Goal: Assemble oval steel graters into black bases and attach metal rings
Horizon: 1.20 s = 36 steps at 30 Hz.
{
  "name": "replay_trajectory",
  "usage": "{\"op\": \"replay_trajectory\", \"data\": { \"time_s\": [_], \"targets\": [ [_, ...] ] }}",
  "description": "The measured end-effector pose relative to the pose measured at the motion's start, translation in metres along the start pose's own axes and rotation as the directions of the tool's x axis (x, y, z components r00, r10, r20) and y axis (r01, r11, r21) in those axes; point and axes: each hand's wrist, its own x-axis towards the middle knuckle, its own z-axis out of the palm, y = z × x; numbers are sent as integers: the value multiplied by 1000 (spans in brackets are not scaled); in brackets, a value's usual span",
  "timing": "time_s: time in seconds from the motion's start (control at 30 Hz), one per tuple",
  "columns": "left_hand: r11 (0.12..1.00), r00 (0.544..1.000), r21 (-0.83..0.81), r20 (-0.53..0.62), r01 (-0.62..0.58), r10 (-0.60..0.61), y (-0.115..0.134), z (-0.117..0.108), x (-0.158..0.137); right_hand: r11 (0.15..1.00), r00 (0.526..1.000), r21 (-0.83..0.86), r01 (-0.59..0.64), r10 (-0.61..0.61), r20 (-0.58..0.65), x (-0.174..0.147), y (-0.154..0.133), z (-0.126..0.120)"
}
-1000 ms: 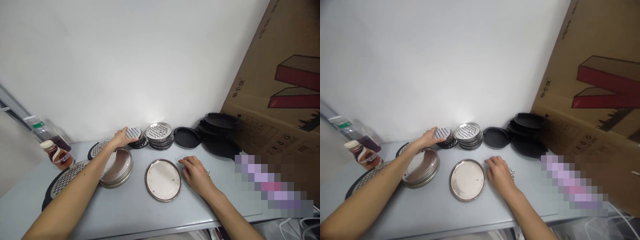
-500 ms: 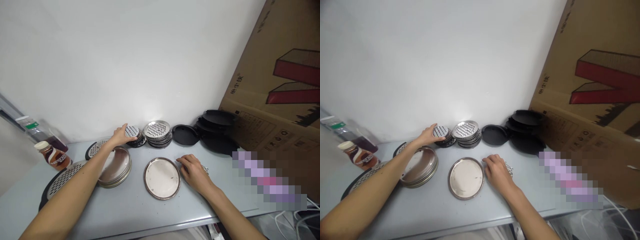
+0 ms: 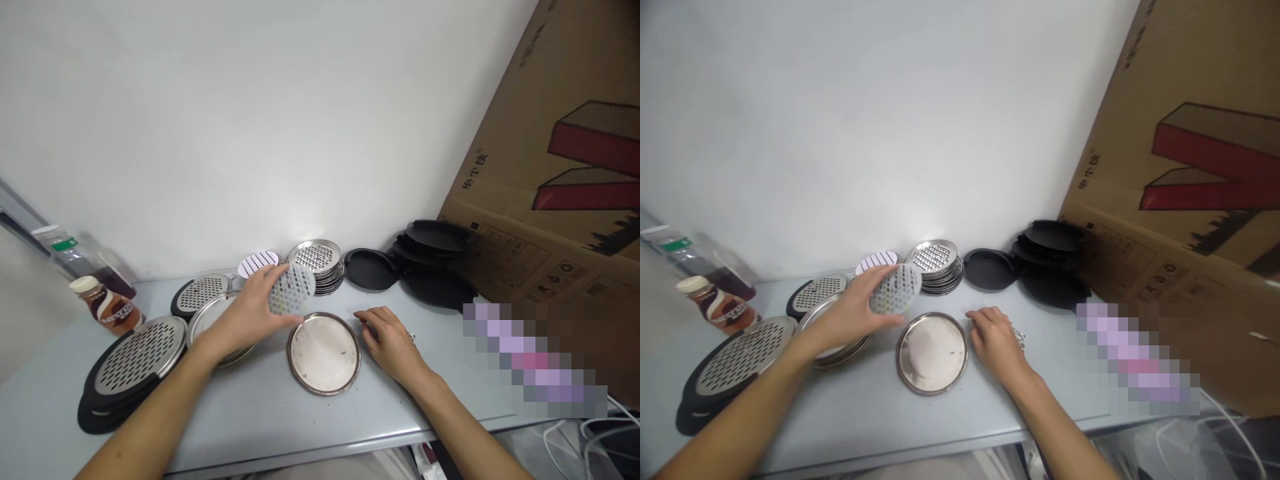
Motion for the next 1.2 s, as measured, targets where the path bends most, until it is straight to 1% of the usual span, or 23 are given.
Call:
{"op": "replay_trajectory", "data": {
  "time_s": [0.1, 0.17, 0.27, 0.37, 0.47, 0.63, 0.73, 0.83, 0.93, 1.0, 1.2],
  "targets": [
    [1000, 998, -10, 55, 5, -4, 12, 24, -22, 1000, 1000, 15, -1, 1, 2, -1, -1, 0],
    [1000, 994, -24, 107, 4, -1, 14, 41, -29, 1000, 1000, 24, 7, -7, 3, -1, -2, 0],
    [998, 978, -57, 204, -27, 38, 15, 61, -32, 999, 1000, 36, 21, -22, 8, 0, -3, -1],
    [992, 951, -107, 292, -73, 101, 19, 74, -34, 998, 999, 49, 35, -37, 30, 1, -4, -2],
    [983, 931, -150, 334, -102, 147, 19, 82, -36, 997, 996, 57, 54, -57, 61, 0, -6, -2],
    [974, 913, -180, 358, -140, 197, 12, 89, -37, 993, 989, 79, 90, -99, 110, 0, -11, -3],
    [974, 935, -195, 309, -119, 176, 7, 87, -39, 991, 986, 83, 103, -113, 121, 0, -13, -5],
    [976, 960, -198, 244, -87, 135, 0, 80, -43, 989, 986, 84, 122, -130, 104, -1, -15, -7],
    [981, 964, -185, 241, -65, 110, -8, 73, -46, 987, 982, 75, 142, -150, 116, -2, -16, -9],
    [981, 963, -179, 243, -73, 116, -10, 71, -47, 987, 978, 69, 148, -156, 140, -2, -17, -10],
    [979, 964, -179, 226, -100, 139, -4, 70, -46, 987, 971, 55, 154, -161, 175, -3, -19, -8]
  ]
}}
